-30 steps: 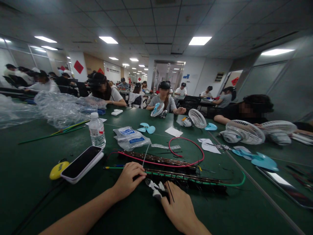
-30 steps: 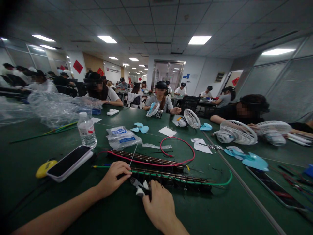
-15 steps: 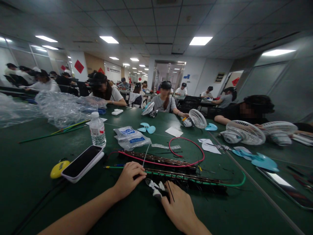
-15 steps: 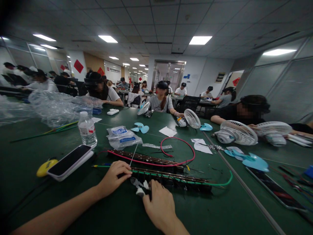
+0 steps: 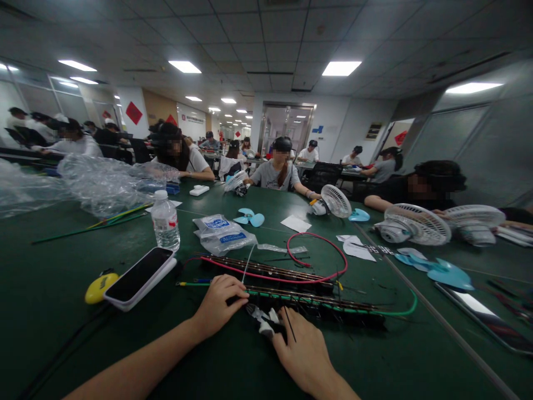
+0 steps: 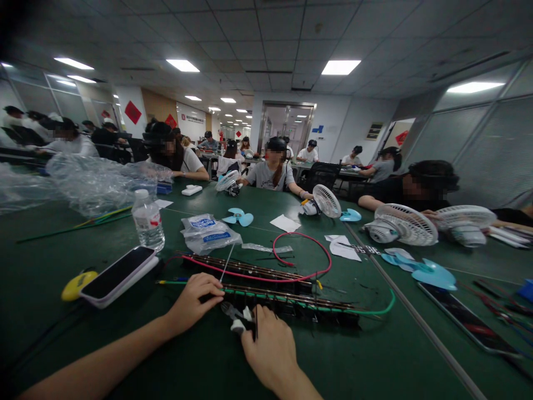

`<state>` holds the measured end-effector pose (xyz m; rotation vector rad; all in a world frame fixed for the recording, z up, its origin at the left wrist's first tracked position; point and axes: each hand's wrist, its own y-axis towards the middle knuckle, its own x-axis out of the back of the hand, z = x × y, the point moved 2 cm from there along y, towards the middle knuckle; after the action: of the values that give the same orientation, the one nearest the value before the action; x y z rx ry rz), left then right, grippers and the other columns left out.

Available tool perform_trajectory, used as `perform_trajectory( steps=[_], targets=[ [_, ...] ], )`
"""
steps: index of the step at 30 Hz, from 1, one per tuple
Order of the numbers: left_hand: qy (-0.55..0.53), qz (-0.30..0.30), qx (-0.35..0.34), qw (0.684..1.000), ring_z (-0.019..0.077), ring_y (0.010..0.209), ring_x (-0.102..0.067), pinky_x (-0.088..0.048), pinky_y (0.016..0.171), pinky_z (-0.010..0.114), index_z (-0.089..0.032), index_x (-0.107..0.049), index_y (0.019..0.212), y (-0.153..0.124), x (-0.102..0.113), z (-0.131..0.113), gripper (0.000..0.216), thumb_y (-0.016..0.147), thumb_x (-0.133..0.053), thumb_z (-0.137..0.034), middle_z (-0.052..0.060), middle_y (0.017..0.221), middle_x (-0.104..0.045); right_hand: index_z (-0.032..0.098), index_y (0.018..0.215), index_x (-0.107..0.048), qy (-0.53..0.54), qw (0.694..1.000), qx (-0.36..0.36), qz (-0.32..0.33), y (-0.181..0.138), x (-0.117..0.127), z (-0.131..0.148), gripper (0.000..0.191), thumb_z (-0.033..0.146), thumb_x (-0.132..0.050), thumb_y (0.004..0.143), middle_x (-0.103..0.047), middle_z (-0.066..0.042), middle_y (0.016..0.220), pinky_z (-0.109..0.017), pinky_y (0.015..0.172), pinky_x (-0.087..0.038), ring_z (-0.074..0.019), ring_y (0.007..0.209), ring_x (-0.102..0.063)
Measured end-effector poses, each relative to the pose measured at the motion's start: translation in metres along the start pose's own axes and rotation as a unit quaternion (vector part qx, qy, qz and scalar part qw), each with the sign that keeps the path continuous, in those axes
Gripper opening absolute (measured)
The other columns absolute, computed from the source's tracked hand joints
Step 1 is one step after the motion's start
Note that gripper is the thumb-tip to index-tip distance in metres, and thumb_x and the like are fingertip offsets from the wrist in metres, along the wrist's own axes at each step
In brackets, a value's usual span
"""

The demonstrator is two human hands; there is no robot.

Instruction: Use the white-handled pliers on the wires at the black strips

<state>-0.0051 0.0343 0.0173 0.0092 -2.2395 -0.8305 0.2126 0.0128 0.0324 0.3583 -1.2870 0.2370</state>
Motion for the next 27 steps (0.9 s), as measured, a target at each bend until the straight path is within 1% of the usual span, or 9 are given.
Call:
perform_trajectory(
  steps=[7,13,18,22,27],
  targets=[
    [-0.003,0.001,0.002,1.000,0.0212,0.093,-0.060,-0.039,0.086,0.039,-0.024,-0.069,0.085,0.0005,0.0010,-0.0013,0.005,0.081,-0.066,-0.023,0.003,0.094,-0.069,0.015,0.106,-0.057,-0.009,1.000,-0.013,0.003,0.0006,-0.0001,0.0016,0.033,0.028,-0.043,0.080,-0.064,-0.013,0.105,-0.032,0.083,-0.042,-0.0240,0.096,-0.060],
    [0.000,-0.002,0.001,1.000,0.0214,0.092,-0.060,-0.040,0.086,0.040,-0.024,-0.069,0.084,0.0011,0.0012,-0.0008,0.005,0.081,-0.066,-0.023,0.003,0.093,-0.069,0.015,0.105,-0.058,-0.002,1.000,-0.022,0.003,0.0009,-0.0010,0.0012,0.032,0.027,-0.042,0.080,-0.064,-0.011,0.100,-0.032,0.079,-0.043,-0.0236,0.092,-0.060],
    [0.001,-0.003,0.003,1.000,0.0213,0.092,-0.061,-0.040,0.086,0.040,-0.024,-0.069,0.084,-0.0001,0.0006,0.0000,0.005,0.081,-0.067,-0.023,0.003,0.093,-0.069,0.015,0.106,-0.057,0.004,1.000,-0.017,-0.006,0.0008,-0.0013,-0.0003,0.033,0.026,-0.042,0.080,-0.064,-0.010,0.100,-0.031,0.080,-0.042,-0.0230,0.092,-0.060],
    [0.001,-0.002,0.003,1.000,0.0208,0.091,-0.061,-0.039,0.086,0.040,-0.024,-0.069,0.085,-0.0008,-0.0005,0.0008,0.005,0.080,-0.067,-0.023,0.002,0.093,-0.069,0.016,0.104,-0.058,0.008,1.000,-0.021,-0.005,0.0006,-0.0014,0.0005,0.030,0.027,-0.041,0.081,-0.063,-0.009,0.098,-0.030,0.075,-0.043,-0.0216,0.088,-0.060],
    [0.001,-0.002,0.001,1.000,0.0208,0.091,-0.061,-0.039,0.086,0.040,-0.025,-0.069,0.086,-0.0007,-0.0015,0.0022,0.006,0.080,-0.067,-0.023,0.002,0.093,-0.069,0.017,0.102,-0.058,0.011,1.000,-0.012,-0.007,-0.0001,0.0004,0.0035,0.029,0.030,-0.041,0.083,-0.063,-0.009,0.097,-0.030,0.079,-0.042,-0.0214,0.090,-0.060]
  ],
)
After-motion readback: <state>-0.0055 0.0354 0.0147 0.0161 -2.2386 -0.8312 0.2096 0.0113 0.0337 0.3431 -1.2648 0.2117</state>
